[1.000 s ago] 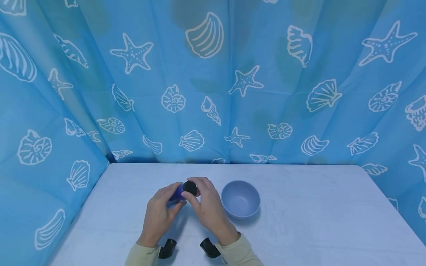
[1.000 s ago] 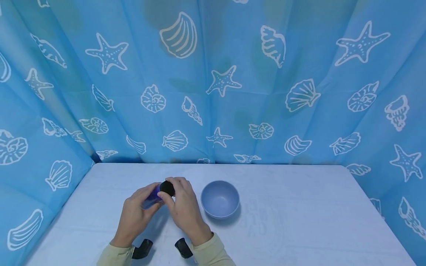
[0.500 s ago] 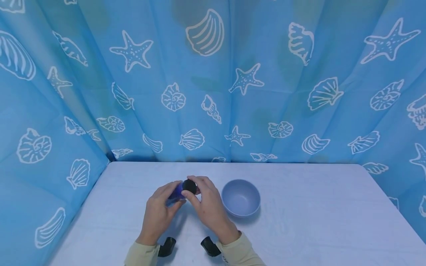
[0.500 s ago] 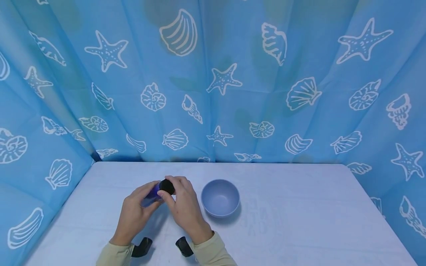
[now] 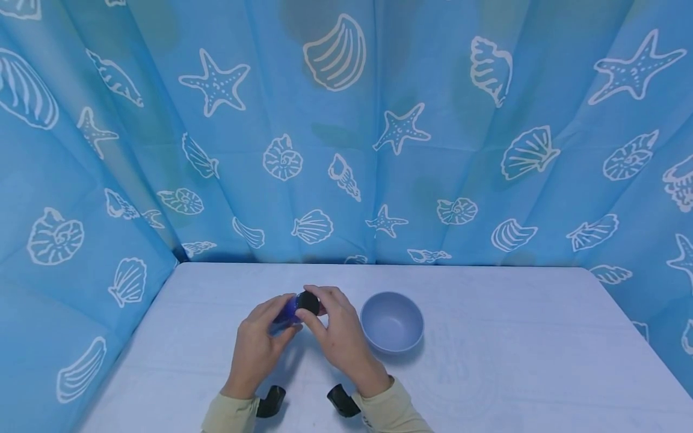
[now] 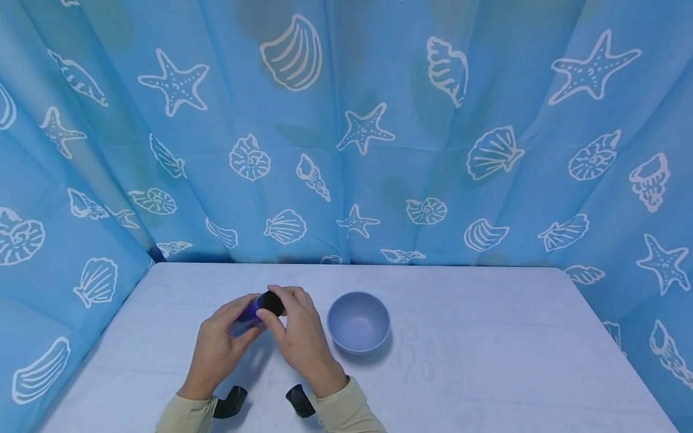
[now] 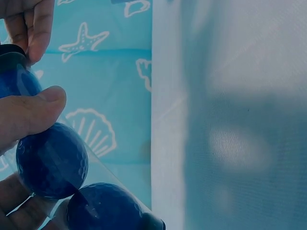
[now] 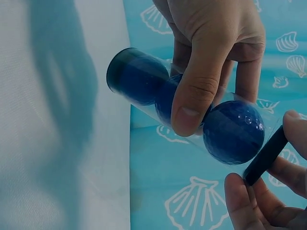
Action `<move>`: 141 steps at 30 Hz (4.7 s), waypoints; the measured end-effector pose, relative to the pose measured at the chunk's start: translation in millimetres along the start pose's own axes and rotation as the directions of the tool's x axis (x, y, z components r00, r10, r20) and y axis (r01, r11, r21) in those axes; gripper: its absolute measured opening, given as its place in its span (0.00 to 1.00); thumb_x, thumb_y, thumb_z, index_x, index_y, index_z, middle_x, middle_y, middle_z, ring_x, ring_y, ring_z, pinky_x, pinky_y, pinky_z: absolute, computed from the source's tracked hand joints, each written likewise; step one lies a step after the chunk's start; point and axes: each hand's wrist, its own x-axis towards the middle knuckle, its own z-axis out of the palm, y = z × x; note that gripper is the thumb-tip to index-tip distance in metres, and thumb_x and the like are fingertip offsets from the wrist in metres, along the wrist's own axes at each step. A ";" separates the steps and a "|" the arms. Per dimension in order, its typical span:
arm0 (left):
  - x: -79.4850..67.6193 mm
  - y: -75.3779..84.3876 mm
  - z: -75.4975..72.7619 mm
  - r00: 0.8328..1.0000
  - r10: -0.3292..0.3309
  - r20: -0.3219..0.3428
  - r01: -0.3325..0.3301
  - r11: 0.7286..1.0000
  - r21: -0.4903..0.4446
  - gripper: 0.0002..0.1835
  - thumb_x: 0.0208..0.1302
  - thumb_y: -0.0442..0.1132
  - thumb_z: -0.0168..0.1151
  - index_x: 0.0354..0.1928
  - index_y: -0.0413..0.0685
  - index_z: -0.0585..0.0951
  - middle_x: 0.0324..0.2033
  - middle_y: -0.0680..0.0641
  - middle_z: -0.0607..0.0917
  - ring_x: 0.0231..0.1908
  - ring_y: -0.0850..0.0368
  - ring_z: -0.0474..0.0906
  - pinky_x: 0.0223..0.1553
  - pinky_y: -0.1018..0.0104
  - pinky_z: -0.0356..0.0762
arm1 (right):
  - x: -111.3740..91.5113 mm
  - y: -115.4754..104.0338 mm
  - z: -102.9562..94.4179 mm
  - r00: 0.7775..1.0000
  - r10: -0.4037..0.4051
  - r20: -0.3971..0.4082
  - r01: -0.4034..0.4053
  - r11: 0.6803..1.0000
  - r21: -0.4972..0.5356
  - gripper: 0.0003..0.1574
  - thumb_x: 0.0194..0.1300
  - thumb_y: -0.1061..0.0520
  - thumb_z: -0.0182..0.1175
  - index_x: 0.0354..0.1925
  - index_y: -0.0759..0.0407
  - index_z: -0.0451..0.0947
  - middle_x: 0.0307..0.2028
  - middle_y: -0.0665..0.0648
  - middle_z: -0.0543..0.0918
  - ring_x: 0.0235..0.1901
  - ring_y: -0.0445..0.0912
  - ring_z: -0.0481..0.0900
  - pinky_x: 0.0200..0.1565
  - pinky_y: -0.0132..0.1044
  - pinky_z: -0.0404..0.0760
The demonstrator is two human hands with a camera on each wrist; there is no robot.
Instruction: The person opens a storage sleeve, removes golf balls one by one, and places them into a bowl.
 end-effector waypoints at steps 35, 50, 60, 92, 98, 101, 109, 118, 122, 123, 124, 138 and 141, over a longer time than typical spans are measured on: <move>2.7 -0.2 -2.0 0.999 -0.051 -0.001 0.051 0.998 -0.026 0.31 0.49 0.33 0.81 0.58 0.45 0.82 0.53 0.40 0.85 0.53 0.42 0.83 0.54 0.46 0.81 | 0.8 -2.0 -1.6 0.995 0.037 -0.094 -0.043 0.997 -0.057 0.28 0.76 0.50 0.56 0.68 0.60 0.71 0.60 0.62 0.75 0.51 0.49 0.77 0.51 0.46 0.83; 3.4 -2.8 -2.4 0.998 -0.060 -0.009 0.060 0.998 -0.020 0.31 0.49 0.32 0.81 0.58 0.45 0.82 0.53 0.41 0.85 0.53 0.42 0.83 0.53 0.46 0.81 | 0.6 3.3 0.3 0.991 0.099 -0.087 -0.107 0.990 -0.096 0.27 0.75 0.52 0.58 0.68 0.60 0.71 0.62 0.64 0.74 0.56 0.52 0.76 0.52 0.43 0.83; 3.3 -2.8 -3.0 0.998 -0.063 -0.021 0.063 0.998 -0.030 0.30 0.49 0.32 0.81 0.57 0.43 0.82 0.53 0.40 0.85 0.53 0.42 0.83 0.53 0.47 0.81 | 0.4 8.6 3.5 0.985 0.164 -0.059 -0.170 0.979 -0.108 0.28 0.75 0.51 0.58 0.69 0.57 0.71 0.63 0.63 0.73 0.56 0.53 0.76 0.54 0.45 0.82; 3.6 -3.2 -3.4 0.995 -0.098 -0.005 0.098 0.995 -0.029 0.30 0.49 0.33 0.81 0.57 0.45 0.83 0.53 0.41 0.85 0.54 0.43 0.83 0.55 0.47 0.80 | -3.7 40.6 25.8 0.966 0.253 0.048 -0.230 0.933 -0.276 0.28 0.63 0.55 0.70 0.59 0.64 0.78 0.55 0.67 0.77 0.57 0.59 0.76 0.59 0.54 0.77; 4.0 -2.2 -4.7 0.995 -0.096 -0.007 0.096 0.995 -0.024 0.30 0.49 0.33 0.81 0.57 0.45 0.82 0.53 0.41 0.85 0.54 0.43 0.83 0.54 0.47 0.80 | -4.6 44.7 28.8 0.967 0.247 0.059 -0.220 0.929 -0.297 0.28 0.62 0.56 0.71 0.58 0.64 0.79 0.54 0.66 0.78 0.56 0.59 0.76 0.59 0.53 0.77; 3.9 -1.6 -4.4 0.994 -0.108 -0.001 0.108 0.994 -0.018 0.30 0.49 0.33 0.81 0.58 0.45 0.82 0.54 0.42 0.85 0.54 0.43 0.82 0.55 0.47 0.80 | -5.2 47.3 29.3 0.968 0.244 0.061 -0.214 0.926 -0.309 0.28 0.61 0.55 0.71 0.58 0.64 0.79 0.54 0.65 0.78 0.56 0.58 0.76 0.58 0.53 0.77; 3.5 -1.2 -4.0 0.994 -0.111 -0.005 0.111 0.994 -0.015 0.30 0.50 0.34 0.81 0.58 0.46 0.82 0.54 0.42 0.85 0.54 0.42 0.82 0.55 0.46 0.79 | -4.7 50.2 29.2 0.959 0.273 0.075 -0.237 0.920 -0.311 0.29 0.60 0.55 0.73 0.58 0.63 0.80 0.53 0.64 0.80 0.56 0.58 0.75 0.59 0.53 0.76; 3.1 -1.3 -3.6 0.995 -0.097 -0.014 0.096 0.995 -0.014 0.31 0.49 0.33 0.81 0.58 0.45 0.82 0.54 0.42 0.85 0.54 0.42 0.82 0.55 0.47 0.79 | -5.2 49.8 29.7 0.956 0.279 0.090 -0.240 0.920 -0.310 0.31 0.59 0.54 0.73 0.59 0.62 0.79 0.56 0.64 0.79 0.58 0.58 0.74 0.60 0.52 0.76; 2.7 -1.8 -3.5 0.996 -0.093 -0.014 0.092 0.996 -0.016 0.31 0.49 0.33 0.81 0.58 0.45 0.82 0.54 0.41 0.85 0.54 0.42 0.82 0.54 0.46 0.80 | -5.4 46.0 28.4 0.957 0.275 0.092 -0.237 0.924 -0.298 0.32 0.61 0.52 0.72 0.60 0.61 0.78 0.58 0.63 0.78 0.60 0.58 0.73 0.61 0.53 0.75; 2.6 -2.1 -3.4 0.996 -0.091 -0.015 0.091 0.996 -0.017 0.31 0.49 0.33 0.81 0.58 0.45 0.82 0.54 0.41 0.85 0.54 0.42 0.82 0.54 0.46 0.80 | -5.3 44.5 27.8 0.958 0.271 0.091 -0.234 0.927 -0.293 0.31 0.62 0.52 0.71 0.61 0.61 0.78 0.58 0.63 0.78 0.60 0.57 0.73 0.61 0.53 0.75; 2.5 -2.3 -3.5 0.996 -0.088 -0.016 0.088 0.996 -0.019 0.31 0.49 0.33 0.81 0.58 0.45 0.82 0.54 0.41 0.85 0.54 0.42 0.83 0.54 0.46 0.80 | -5.1 42.9 27.2 0.960 0.264 0.089 -0.229 0.930 -0.288 0.31 0.62 0.52 0.70 0.61 0.61 0.77 0.59 0.63 0.78 0.61 0.57 0.73 0.62 0.53 0.75; 3.7 -4.3 -3.3 0.997 -0.067 -0.025 0.066 0.997 -0.039 0.30 0.48 0.32 0.81 0.57 0.43 0.83 0.53 0.40 0.85 0.53 0.42 0.83 0.53 0.46 0.80 | -1.8 13.6 13.1 0.986 0.166 -0.032 -0.169 0.973 -0.155 0.22 0.71 0.53 0.63 0.59 0.58 0.79 0.58 0.59 0.79 0.56 0.53 0.77 0.57 0.50 0.79; 3.8 -3.3 -3.3 0.997 -0.080 -0.018 0.079 0.996 -0.036 0.30 0.48 0.32 0.81 0.57 0.43 0.83 0.53 0.40 0.85 0.53 0.42 0.83 0.54 0.46 0.80 | -1.2 9.1 9.7 0.987 0.154 -0.051 -0.159 0.981 -0.111 0.21 0.71 0.55 0.62 0.60 0.58 0.78 0.57 0.59 0.80 0.53 0.52 0.79 0.53 0.47 0.82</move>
